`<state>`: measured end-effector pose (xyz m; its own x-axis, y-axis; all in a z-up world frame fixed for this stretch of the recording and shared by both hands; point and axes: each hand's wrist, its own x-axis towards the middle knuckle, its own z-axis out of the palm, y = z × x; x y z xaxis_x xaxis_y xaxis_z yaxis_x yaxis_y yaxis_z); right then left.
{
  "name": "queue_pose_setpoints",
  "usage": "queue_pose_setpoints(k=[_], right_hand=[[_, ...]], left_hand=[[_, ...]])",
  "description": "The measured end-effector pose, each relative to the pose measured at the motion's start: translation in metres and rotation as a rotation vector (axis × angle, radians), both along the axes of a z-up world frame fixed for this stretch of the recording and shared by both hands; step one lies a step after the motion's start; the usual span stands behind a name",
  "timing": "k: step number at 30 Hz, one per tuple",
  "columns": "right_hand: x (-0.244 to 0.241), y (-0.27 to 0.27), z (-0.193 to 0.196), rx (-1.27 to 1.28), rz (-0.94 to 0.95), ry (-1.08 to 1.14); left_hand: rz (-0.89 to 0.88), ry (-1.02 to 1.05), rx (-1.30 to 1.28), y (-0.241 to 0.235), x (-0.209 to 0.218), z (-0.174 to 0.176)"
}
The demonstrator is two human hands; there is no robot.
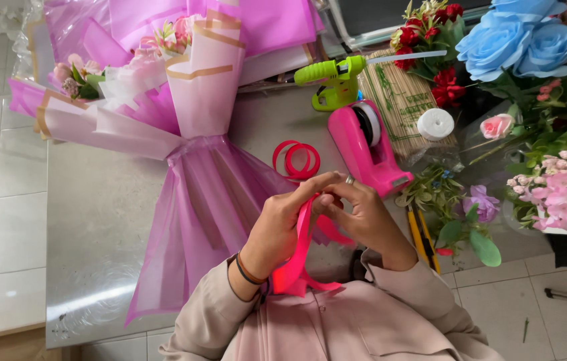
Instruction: The person cuts a pink ribbon, ties it around the base of a wrapped flower bouquet, and uses a hot glue gun to secure the ribbon in place. The person then trims the ribbon ends with scissors.
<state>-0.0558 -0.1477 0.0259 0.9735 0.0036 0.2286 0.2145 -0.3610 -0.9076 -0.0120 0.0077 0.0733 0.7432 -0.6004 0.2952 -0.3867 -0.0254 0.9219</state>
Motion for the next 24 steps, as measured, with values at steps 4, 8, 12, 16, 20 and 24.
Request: queue_pose_setpoints(k=[4,8,12,16,20,24], right_hand=[[0.005,0.001,-0.008,-0.088,-0.146,-0.173],[0.001,0.014,-0.006,-0.179,-0.198,-0.185],[0.000,0.013,-0.014,-0.163,-0.197,-0.177],[-0.003,0.006,0.005,-0.260,-0.138,-0.241],[-0.008,0.007,0.009,-0.322,-0.144,-0.351],[-0.005,0.019,0.020,-0.242,-0.147,-0.350]], left_hand=[[0.017,-0.074,0.073,0.003,0.000,0.004],[0.072,-0.151,0.094,0.005,0.003,-0.002],[0.097,-0.136,0.071,0.003,0.000,0.007],[0.162,-0.181,0.160,0.003,0.001,-0.001],[0.227,-0.279,0.367,0.004,0.005,-0.033],[0.218,-0.291,0.435,0.005,0.005,-0.037]])
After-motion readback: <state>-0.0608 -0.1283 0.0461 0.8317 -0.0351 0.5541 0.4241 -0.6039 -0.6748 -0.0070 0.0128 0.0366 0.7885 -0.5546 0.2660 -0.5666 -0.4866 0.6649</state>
